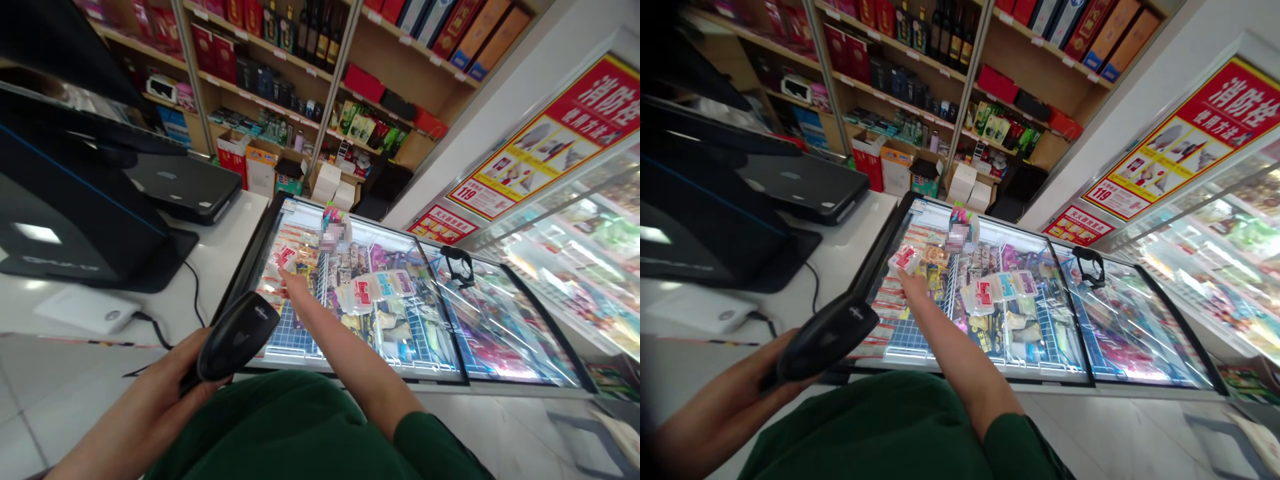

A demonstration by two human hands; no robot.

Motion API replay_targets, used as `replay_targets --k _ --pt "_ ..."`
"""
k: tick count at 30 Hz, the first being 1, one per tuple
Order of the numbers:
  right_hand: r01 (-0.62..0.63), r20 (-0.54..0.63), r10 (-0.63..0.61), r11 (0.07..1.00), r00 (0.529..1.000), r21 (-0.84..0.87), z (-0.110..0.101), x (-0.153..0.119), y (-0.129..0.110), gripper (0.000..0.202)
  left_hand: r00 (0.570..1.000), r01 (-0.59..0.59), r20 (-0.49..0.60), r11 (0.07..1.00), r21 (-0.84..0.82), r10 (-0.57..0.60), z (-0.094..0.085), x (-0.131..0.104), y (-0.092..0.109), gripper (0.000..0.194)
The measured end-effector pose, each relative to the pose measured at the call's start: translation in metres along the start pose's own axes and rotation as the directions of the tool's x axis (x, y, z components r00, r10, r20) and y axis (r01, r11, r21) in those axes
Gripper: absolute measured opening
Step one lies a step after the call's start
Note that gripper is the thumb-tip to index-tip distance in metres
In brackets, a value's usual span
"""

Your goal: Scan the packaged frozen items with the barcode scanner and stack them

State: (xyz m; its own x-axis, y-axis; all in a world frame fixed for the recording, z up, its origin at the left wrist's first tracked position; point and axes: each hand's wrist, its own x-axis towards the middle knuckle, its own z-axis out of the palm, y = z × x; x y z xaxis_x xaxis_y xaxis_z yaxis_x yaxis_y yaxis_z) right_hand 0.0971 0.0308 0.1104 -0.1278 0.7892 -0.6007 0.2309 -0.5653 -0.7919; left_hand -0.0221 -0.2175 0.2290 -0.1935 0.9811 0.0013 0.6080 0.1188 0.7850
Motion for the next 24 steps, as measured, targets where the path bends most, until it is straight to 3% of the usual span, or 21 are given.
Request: replay_targets --k 3,13,19,24 --pt "-0.011 -0.040 0.010 1.000 0.999 -0.020 0.011 0.012 -0.001 0.040 0.995 -0.039 0.091 0.999 -0.034 0.042 -0.004 -0.003 -0.002 0.039" --pt "-0.050 -0.045 0.053 0.997 0.998 0.055 0.016 0.034 0.006 0.035 0.994 0.005 0.107 0.998 -0.055 0.001 -0.001 -0.001 -0.006 0.043" --pt "-0.092 -0.024 0.096 0.986 0.995 0.136 0.006 0.037 0.006 0.035 0.984 0.032 0.178 0.996 -0.086 -0.016 0.000 0.009 0.003 0.043" --pt "-0.033 -0.058 0.044 0.984 0.997 0.175 -0.020 0.029 0.011 0.034 0.973 0.088 0.223 0.991 -0.104 -0.064 0.003 0.016 0.012 0.043"
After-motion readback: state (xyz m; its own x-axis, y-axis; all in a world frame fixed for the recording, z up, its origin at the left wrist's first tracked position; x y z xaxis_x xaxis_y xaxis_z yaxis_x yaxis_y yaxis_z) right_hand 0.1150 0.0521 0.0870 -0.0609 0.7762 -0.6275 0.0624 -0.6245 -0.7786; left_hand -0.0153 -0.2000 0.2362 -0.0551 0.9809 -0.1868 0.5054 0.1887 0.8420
